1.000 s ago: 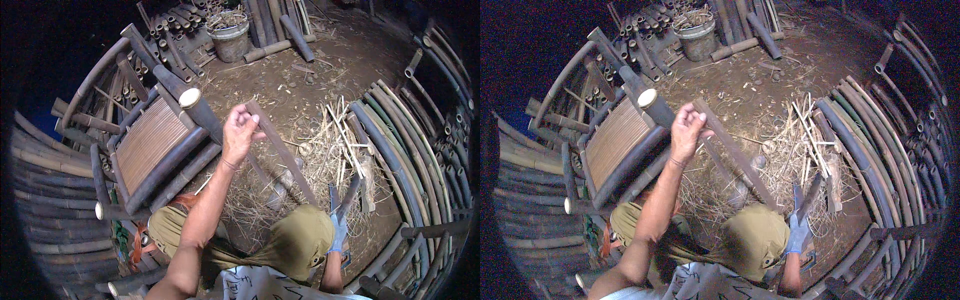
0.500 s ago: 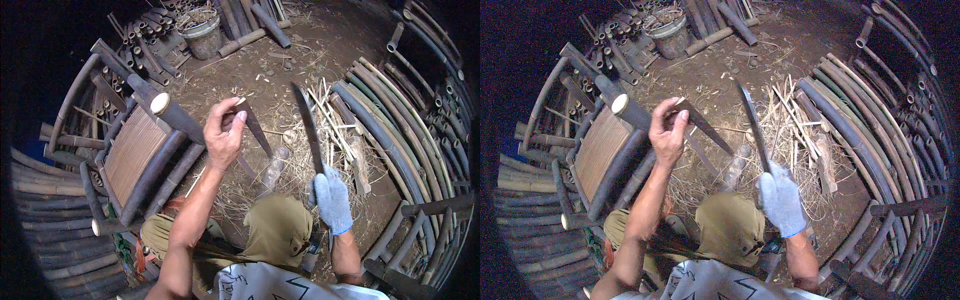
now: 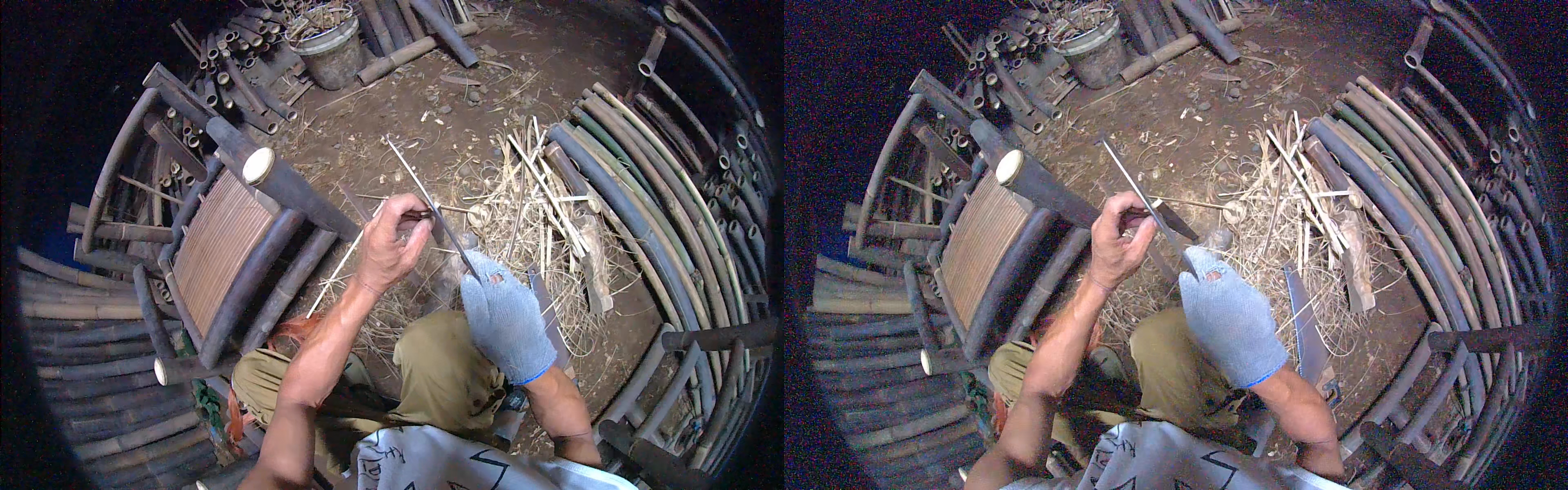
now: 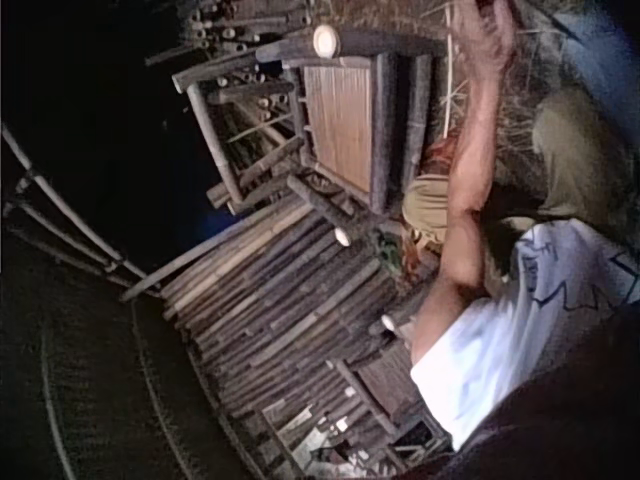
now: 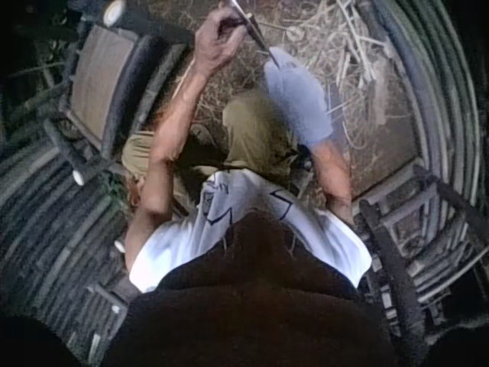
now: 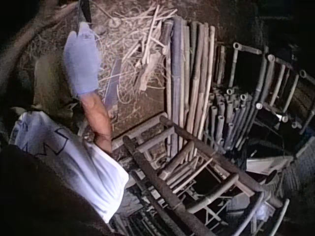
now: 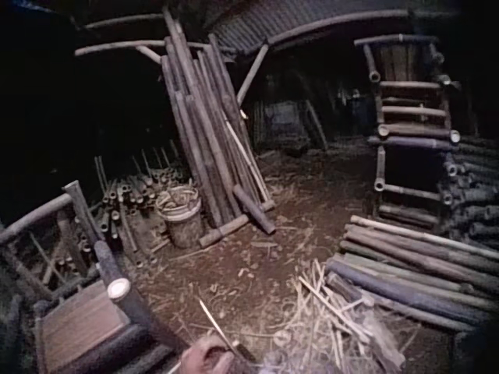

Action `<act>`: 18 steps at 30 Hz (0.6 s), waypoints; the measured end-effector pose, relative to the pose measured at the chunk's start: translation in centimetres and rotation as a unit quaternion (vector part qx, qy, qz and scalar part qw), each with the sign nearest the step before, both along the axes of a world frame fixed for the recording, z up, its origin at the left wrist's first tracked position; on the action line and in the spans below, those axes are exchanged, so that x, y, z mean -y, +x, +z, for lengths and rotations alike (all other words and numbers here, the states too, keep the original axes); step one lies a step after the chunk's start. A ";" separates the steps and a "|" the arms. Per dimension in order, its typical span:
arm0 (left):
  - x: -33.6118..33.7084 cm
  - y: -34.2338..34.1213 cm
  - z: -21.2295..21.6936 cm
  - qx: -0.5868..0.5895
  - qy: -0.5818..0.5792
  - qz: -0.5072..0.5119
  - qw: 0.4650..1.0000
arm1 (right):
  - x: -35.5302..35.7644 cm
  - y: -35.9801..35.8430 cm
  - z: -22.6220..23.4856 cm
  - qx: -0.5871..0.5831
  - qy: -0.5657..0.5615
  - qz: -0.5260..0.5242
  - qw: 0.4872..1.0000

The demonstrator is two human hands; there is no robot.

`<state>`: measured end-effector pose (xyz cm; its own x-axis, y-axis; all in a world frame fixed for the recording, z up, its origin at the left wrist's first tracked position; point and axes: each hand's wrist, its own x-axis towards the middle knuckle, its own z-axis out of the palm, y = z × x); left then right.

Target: The person constructs a bamboo chair by whittling bamboo strips with a knife and inserting them into the chair frame.

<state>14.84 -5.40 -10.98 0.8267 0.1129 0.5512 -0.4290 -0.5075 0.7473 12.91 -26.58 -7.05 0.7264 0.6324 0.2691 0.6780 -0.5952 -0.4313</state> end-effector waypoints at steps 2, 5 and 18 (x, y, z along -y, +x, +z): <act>0.0 -0.3 0.1 -0.010 0.010 -0.012 1.000 | -0.2 -0.2 0.6 -0.018 -0.016 0.007 1.000; 0.3 -0.5 -0.2 -0.001 0.011 -0.008 1.000 | -0.5 -0.5 -0.4 -0.064 -0.028 -0.026 0.997; 0.9 -0.5 0.2 0.018 0.051 -0.001 0.999 | 0.2 -0.9 0.9 -0.084 -0.040 -0.019 0.995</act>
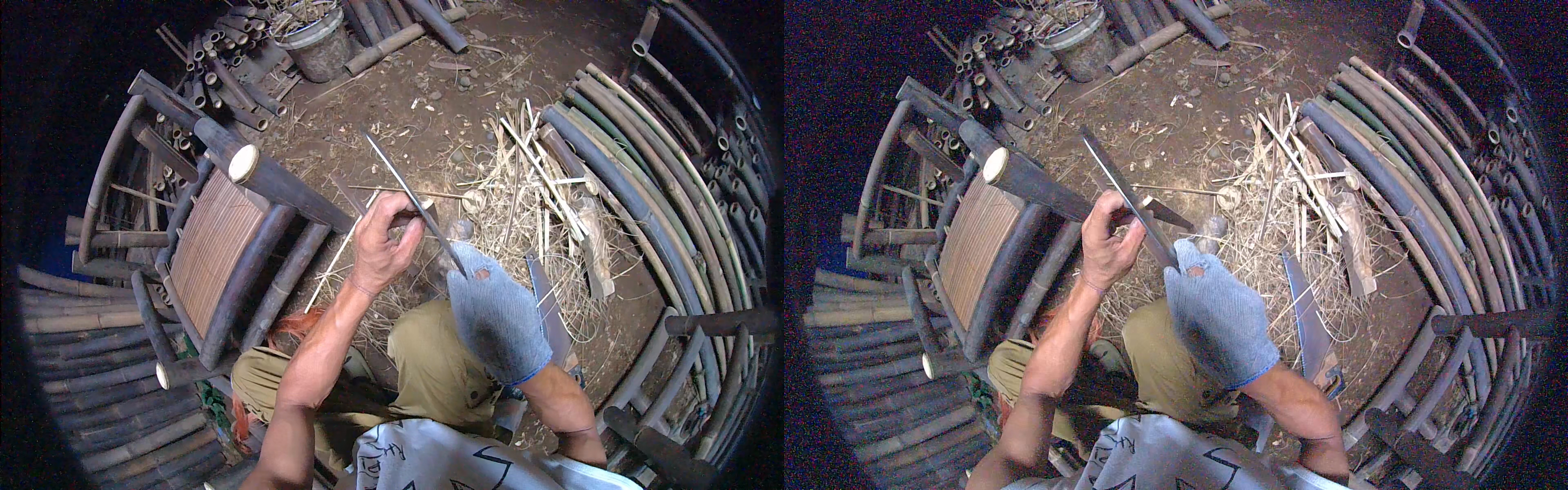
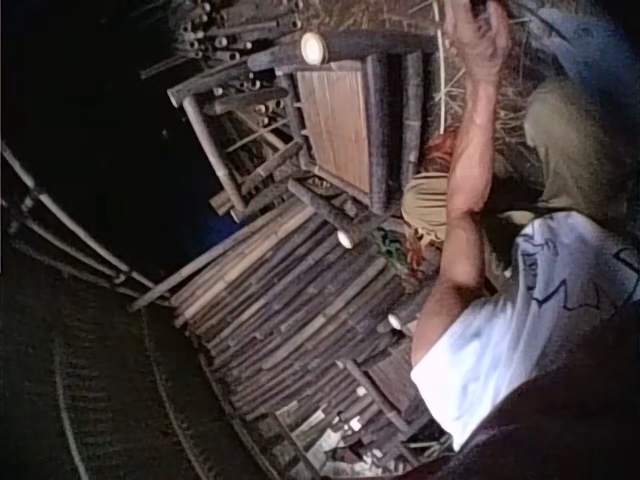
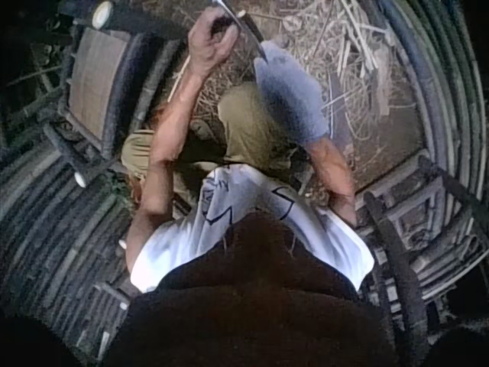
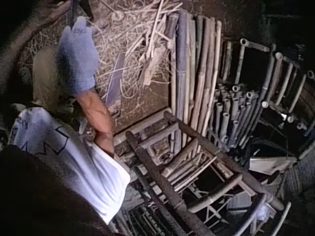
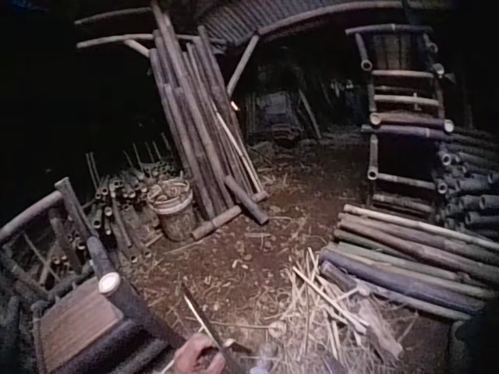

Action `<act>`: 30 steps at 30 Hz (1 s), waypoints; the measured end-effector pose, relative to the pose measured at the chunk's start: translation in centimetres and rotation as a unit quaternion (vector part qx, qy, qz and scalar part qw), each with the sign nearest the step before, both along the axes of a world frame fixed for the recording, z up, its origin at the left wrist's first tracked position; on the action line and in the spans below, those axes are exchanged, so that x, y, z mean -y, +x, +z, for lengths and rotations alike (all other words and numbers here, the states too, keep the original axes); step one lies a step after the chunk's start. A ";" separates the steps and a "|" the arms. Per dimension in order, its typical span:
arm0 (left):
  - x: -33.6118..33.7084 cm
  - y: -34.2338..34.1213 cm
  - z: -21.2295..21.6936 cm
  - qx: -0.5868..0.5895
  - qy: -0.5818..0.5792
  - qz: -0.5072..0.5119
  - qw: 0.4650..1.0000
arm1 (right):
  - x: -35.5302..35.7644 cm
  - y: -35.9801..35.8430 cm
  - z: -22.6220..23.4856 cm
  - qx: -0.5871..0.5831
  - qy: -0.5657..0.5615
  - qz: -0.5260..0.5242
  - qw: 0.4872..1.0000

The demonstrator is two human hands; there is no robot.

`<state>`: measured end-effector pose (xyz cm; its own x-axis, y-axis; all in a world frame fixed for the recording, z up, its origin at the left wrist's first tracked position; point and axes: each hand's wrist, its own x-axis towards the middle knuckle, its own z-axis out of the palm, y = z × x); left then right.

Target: The person constructs a bamboo chair by whittling bamboo strips with a knife and inserting them into the chair frame.

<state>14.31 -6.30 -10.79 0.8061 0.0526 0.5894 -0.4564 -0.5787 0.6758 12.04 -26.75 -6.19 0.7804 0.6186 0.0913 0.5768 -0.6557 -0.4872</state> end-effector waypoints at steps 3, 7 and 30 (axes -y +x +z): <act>0.0 -0.1 0.5 0.006 0.020 -0.003 1.000 | 0.0 0.3 0.0 0.017 0.022 0.016 0.999; 0.1 -0.4 1.9 -0.113 0.055 0.032 0.992 | 0.8 0.6 1.1 0.003 -0.023 0.058 0.998; -1.8 12.0 6.4 -0.130 0.130 -0.005 0.983 | -2.0 6.8 -3.3 -0.013 -0.015 -0.048 0.999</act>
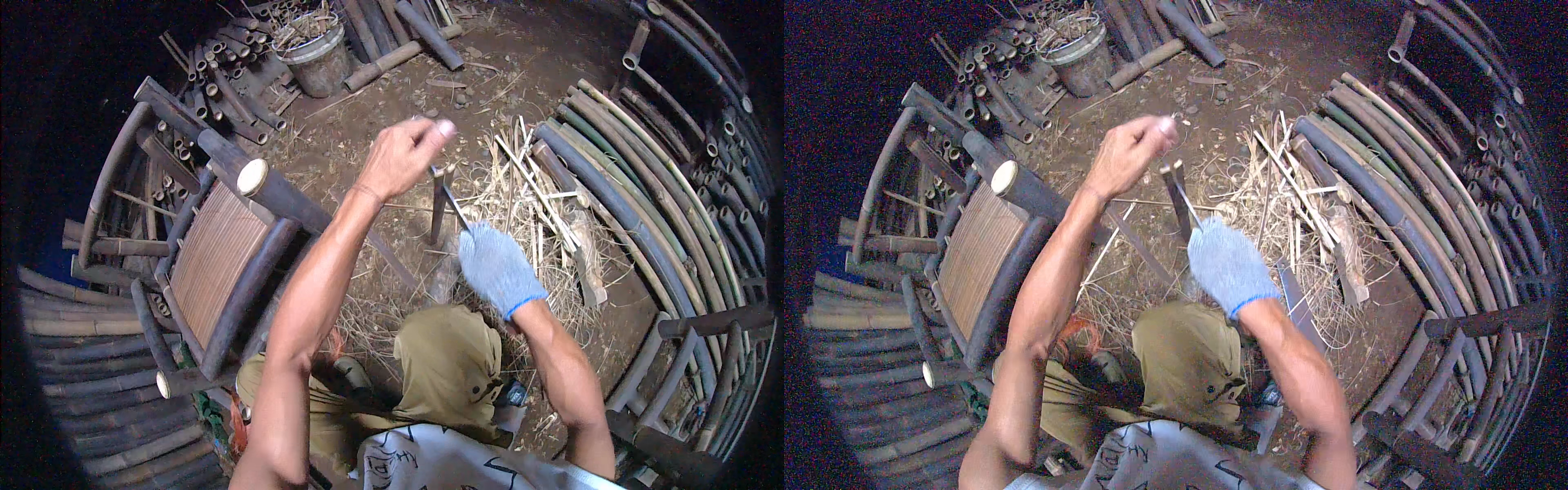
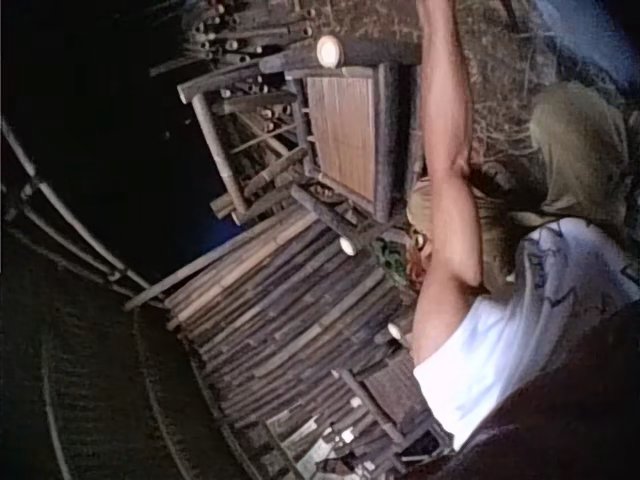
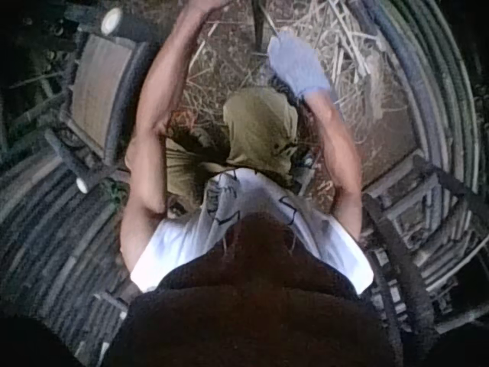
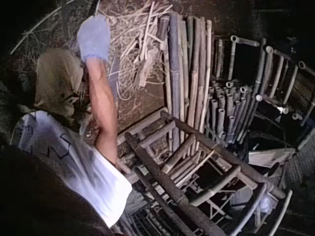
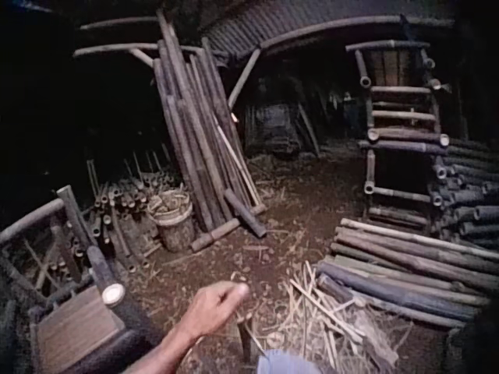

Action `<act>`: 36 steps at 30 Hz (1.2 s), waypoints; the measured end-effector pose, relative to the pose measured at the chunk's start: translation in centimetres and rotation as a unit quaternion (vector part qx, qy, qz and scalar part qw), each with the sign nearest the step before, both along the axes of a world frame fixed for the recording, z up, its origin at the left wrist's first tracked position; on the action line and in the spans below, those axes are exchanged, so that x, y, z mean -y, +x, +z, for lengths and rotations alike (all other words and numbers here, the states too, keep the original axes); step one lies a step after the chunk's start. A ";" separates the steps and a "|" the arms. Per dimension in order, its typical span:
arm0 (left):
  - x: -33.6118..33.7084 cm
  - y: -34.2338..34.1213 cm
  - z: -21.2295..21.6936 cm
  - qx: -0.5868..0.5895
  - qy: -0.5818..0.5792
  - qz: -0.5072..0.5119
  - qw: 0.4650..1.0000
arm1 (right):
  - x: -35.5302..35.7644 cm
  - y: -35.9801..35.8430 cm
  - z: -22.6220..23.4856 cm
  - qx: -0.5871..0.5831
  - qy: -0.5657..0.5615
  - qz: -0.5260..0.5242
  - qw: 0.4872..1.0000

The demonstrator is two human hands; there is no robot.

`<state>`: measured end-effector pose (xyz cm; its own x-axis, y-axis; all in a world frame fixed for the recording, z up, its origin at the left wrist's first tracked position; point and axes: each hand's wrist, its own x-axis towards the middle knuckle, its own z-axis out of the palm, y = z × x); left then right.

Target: The person constructs a bamboo chair by whittling bamboo strips with a knife and inserting them into the chair frame.

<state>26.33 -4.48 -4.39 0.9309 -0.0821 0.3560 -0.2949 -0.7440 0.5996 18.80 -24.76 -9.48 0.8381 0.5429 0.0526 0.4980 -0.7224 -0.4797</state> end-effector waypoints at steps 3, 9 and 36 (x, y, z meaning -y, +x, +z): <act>1.4 -2.1 -0.7 0.043 0.064 0.014 0.997 | -0.1 2.0 0.6 0.011 -0.039 0.027 0.999; 2.0 -1.9 -3.5 0.186 0.020 0.105 0.977 | -1.3 1.4 1.2 0.033 -0.033 -0.013 0.999; -1.8 -0.4 -1.9 0.378 0.062 0.117 0.916 | -0.3 -1.3 -12.7 -0.258 -0.107 -0.052 0.959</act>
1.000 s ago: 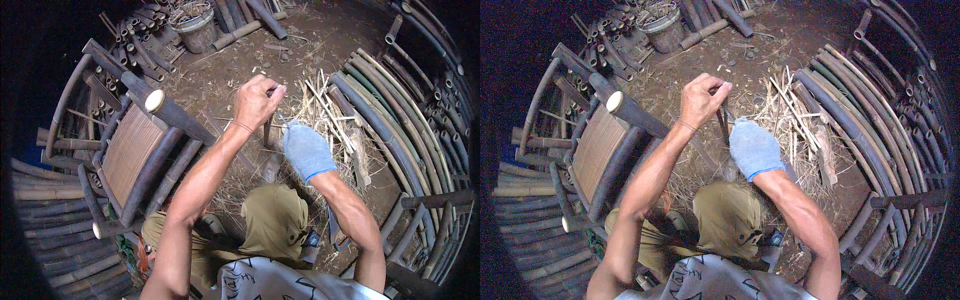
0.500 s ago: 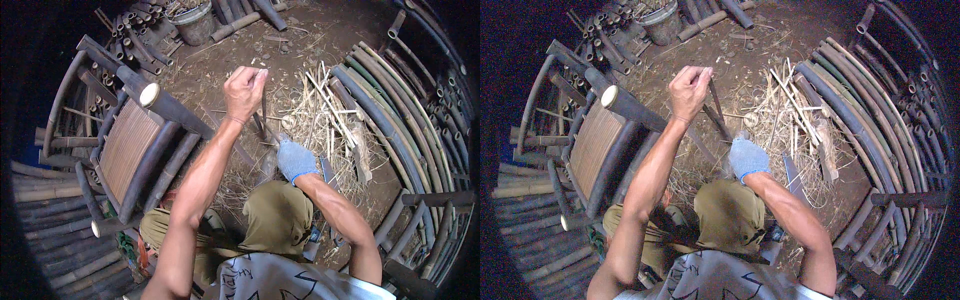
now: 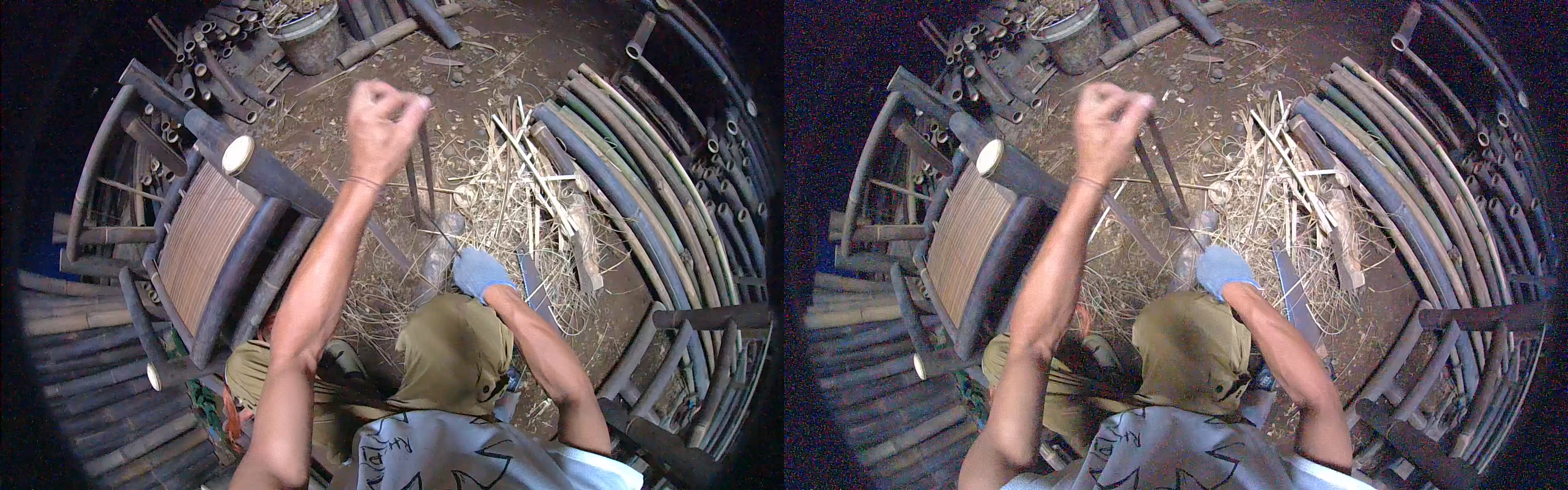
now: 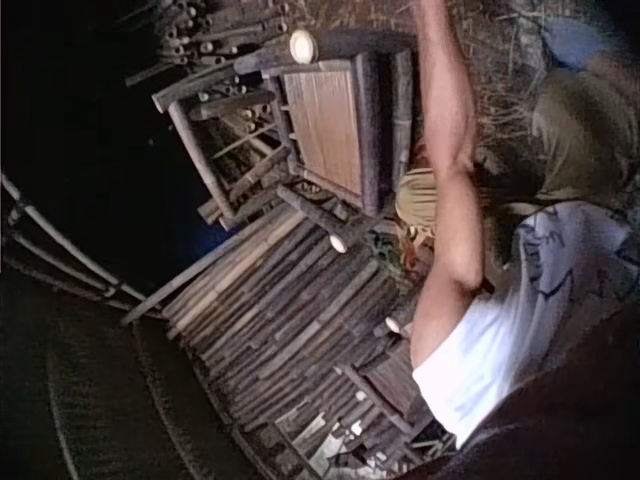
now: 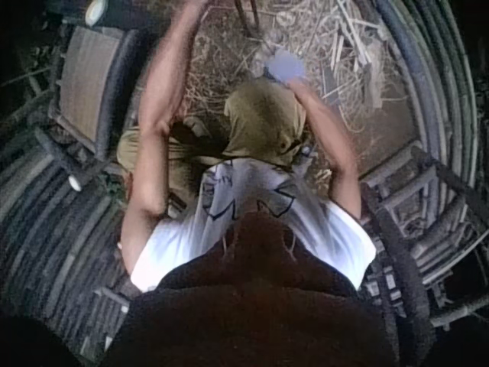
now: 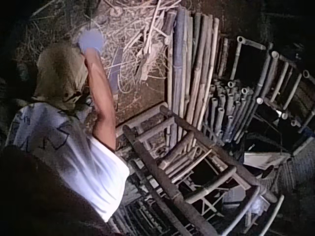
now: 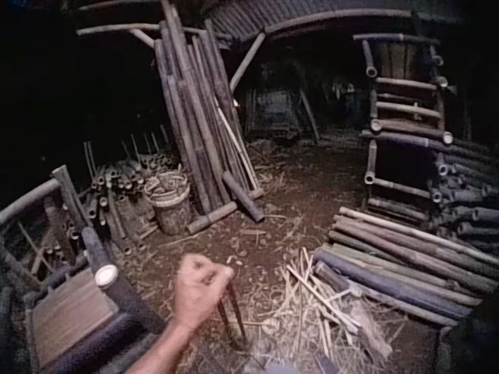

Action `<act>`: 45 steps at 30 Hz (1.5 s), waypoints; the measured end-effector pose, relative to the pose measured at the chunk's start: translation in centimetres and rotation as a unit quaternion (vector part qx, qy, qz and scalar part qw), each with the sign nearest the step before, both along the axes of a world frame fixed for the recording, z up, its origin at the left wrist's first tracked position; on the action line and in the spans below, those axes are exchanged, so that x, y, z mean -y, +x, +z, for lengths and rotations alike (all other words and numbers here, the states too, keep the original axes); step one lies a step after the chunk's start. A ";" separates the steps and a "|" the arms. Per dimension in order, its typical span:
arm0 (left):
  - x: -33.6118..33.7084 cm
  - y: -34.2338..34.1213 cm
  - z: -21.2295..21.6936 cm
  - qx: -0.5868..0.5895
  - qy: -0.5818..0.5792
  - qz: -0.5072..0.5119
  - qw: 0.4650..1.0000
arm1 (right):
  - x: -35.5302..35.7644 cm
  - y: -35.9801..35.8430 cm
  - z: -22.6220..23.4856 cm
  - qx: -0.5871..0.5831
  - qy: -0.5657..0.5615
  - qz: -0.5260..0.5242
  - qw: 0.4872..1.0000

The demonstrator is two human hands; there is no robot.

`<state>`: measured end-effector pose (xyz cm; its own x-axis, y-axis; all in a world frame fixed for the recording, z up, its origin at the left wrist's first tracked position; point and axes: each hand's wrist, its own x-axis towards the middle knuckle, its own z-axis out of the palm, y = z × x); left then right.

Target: The person constructs a bamboo chair by whittling bamboo strips with a knife and inserting them into the chair frame.

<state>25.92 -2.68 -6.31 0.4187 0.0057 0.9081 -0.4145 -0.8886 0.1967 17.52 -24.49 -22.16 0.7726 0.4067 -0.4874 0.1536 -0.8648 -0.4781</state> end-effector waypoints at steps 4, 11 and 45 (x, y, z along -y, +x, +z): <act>-1.5 -2.7 8.3 -0.093 -0.250 -0.116 0.957 | 6.0 -2.2 0.5 -0.037 0.031 -0.033 0.998; 1.2 -8.4 4.0 -0.163 -0.112 -0.069 0.978 | 14.6 -8.0 5.0 0.049 0.113 -0.264 0.957; 7.9 -5.4 -27.8 -0.586 0.164 -0.046 0.792 | 19.4 -10.1 -6.1 0.170 0.097 -0.311 0.930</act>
